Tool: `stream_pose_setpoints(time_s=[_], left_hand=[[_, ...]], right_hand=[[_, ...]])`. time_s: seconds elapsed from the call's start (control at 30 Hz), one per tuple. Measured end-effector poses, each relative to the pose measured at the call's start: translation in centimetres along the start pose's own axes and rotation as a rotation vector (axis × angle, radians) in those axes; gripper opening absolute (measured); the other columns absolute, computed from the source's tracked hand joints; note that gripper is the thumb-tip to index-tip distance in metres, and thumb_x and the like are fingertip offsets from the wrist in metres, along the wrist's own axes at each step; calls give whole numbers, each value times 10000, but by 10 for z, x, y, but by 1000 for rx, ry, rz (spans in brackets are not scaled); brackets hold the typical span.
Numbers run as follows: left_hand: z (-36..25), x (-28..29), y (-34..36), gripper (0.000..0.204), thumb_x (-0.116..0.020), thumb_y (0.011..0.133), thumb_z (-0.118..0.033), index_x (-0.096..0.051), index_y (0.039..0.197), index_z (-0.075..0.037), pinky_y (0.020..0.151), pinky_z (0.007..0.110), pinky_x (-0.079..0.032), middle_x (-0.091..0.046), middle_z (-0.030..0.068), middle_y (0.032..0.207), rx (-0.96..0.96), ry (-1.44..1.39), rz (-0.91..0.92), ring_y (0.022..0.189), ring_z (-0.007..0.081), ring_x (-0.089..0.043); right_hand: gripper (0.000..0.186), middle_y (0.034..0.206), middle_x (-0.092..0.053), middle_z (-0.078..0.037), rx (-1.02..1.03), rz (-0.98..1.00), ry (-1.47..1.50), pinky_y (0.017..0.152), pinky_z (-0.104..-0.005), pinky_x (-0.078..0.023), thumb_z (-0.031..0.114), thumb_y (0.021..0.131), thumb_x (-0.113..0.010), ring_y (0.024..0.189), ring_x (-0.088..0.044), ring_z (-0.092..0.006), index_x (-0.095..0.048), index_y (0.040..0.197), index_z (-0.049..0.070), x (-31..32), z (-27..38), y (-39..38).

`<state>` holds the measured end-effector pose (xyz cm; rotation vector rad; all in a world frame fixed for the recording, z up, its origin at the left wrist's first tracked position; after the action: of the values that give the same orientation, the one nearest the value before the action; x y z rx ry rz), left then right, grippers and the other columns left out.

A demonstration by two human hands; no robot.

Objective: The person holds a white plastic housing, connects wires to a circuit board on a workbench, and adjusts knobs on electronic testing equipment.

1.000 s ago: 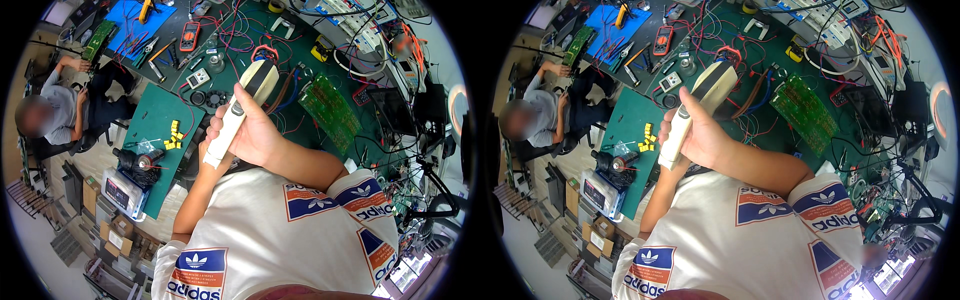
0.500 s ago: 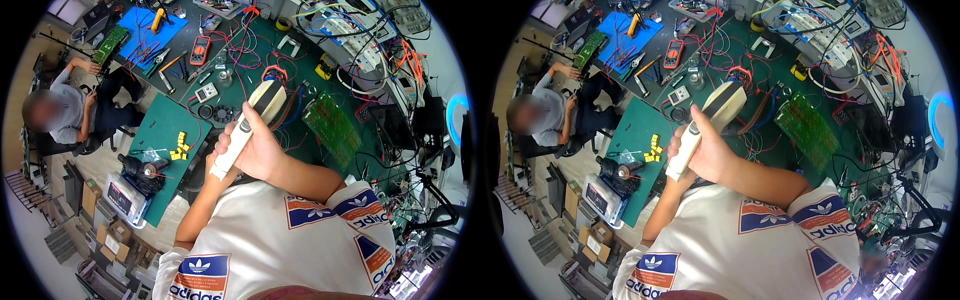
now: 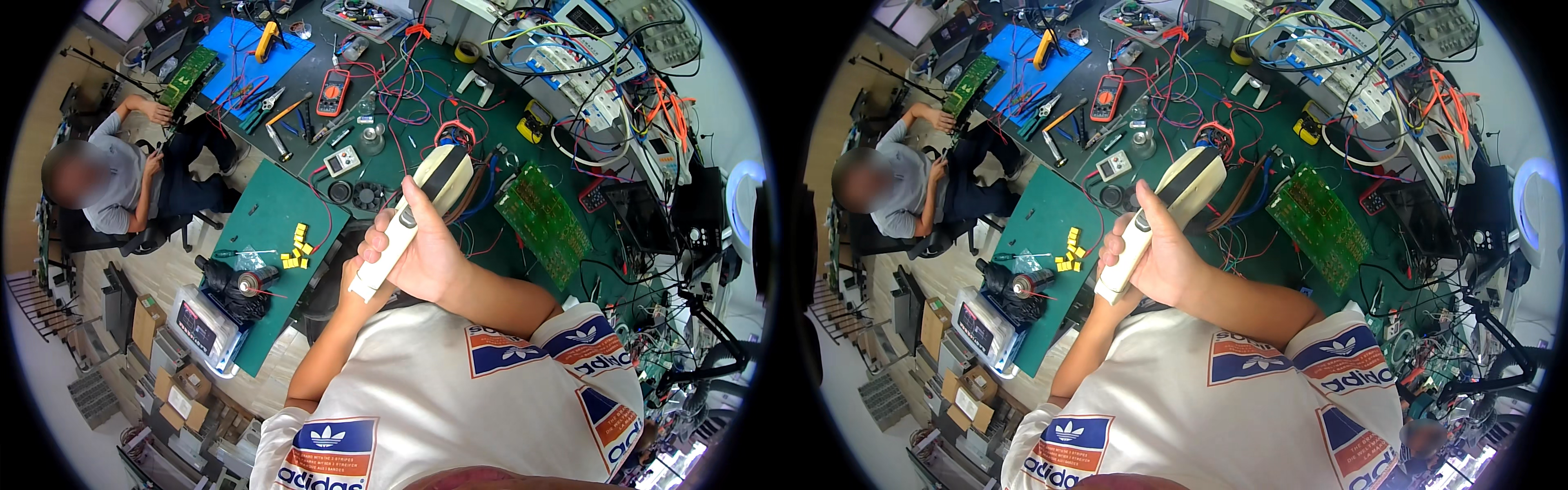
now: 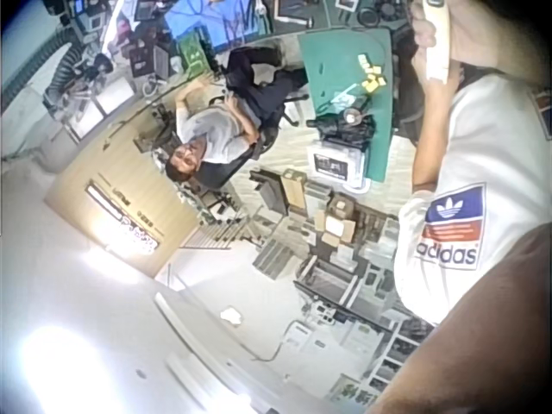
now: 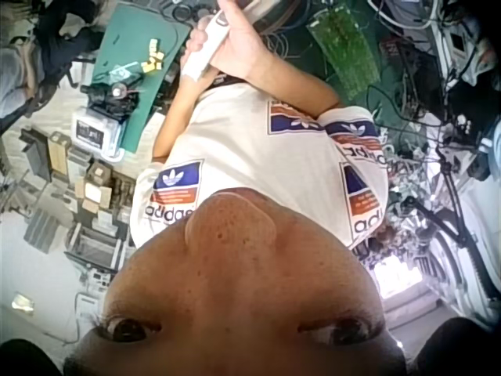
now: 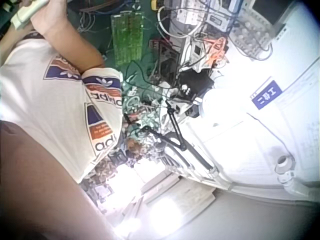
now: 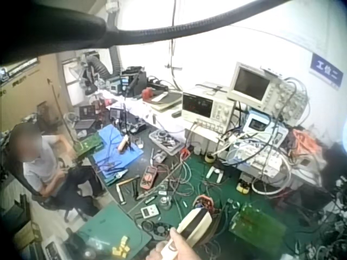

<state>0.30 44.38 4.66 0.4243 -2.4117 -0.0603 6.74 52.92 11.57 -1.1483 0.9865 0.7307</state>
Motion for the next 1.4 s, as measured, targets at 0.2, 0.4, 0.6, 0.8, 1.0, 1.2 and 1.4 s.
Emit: stream_pose_setpoints(time_s=[0.2, 0.4, 0.6, 0.8, 1.0, 1.2, 1.4], left_hand=[[-2, 1, 1, 317, -673, 696, -63, -636, 1005, -121, 625, 379, -533, -664, 128, 855, -8, 37, 1, 726, 339, -652], [3, -2, -2, 330, -679, 708, -72, -624, 1031, -109, 676, 373, -534, -661, 131, 917, 15, 18, 28, 805, 328, -656], [10, -6, -6, 339, -701, 717, -97, -623, 1047, -104, 713, 365, -534, -661, 134, 939, 75, -71, 33, 848, 329, -656], [4, -4, -4, 301, -711, 711, -104, -642, 1004, -105, 725, 354, -537, -672, 135, 938, 173, -97, 56, 859, 321, -660], [11, -10, -11, 263, -763, 714, -186, -660, 936, -92, 663, 343, -536, -677, 120, 828, 104, -304, -68, 780, 309, -674], [12, -5, -11, 233, -737, 710, -191, -645, 857, -37, 629, 357, -512, -666, 149, 778, 166, -298, 15, 746, 348, -658], [9, -2, -10, 223, -714, 715, -164, -638, 864, -16, 644, 359, -499, -671, 161, 795, 223, -441, 49, 778, 351, -662]], right_hand=[[595, 647, -543, -75, 14, 12, 1, 766, -402, -429, 620, 908, -434, 708, -515, -256, -588, 682, 92, -2, 0, -2], [597, 668, -544, -82, 21, -3, -19, 794, -398, -424, 582, 945, -385, 724, -504, -261, -596, 701, 80, -1, -2, -3], [574, 670, -532, -80, 23, 51, -28, 799, -396, -423, 555, 959, -380, 727, -503, -256, -598, 727, 77, -3, -1, -4], [591, 675, -529, -79, 17, 38, -37, 803, -399, -417, 582, 943, -389, 726, -501, -252, -594, 729, 71, 0, -3, -3], [578, 658, -490, -60, 47, 58, -54, 799, -403, -408, 566, 951, -379, 705, -483, -233, -575, 762, 56, 3, -6, -2], [553, 647, -492, -54, 76, 90, -159, 801, -401, -402, 542, 975, -336, 695, -484, -230, -568, 752, 93, -3, -7, -7], [570, 640, -479, -50, 74, 68, -193, 809, -425, -419, 556, 975, -306, 685, -477, -223, -552, 768, 85, 2, -6, -7]])
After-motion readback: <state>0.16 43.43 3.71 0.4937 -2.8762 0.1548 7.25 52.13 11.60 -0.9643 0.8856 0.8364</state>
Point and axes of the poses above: each hand's wrist, its own y-axis towards the middle knuckle, its own x-axis out of the back of the hand, z = x × y, the point moved 3 cm from there along y, towards the middle knuckle
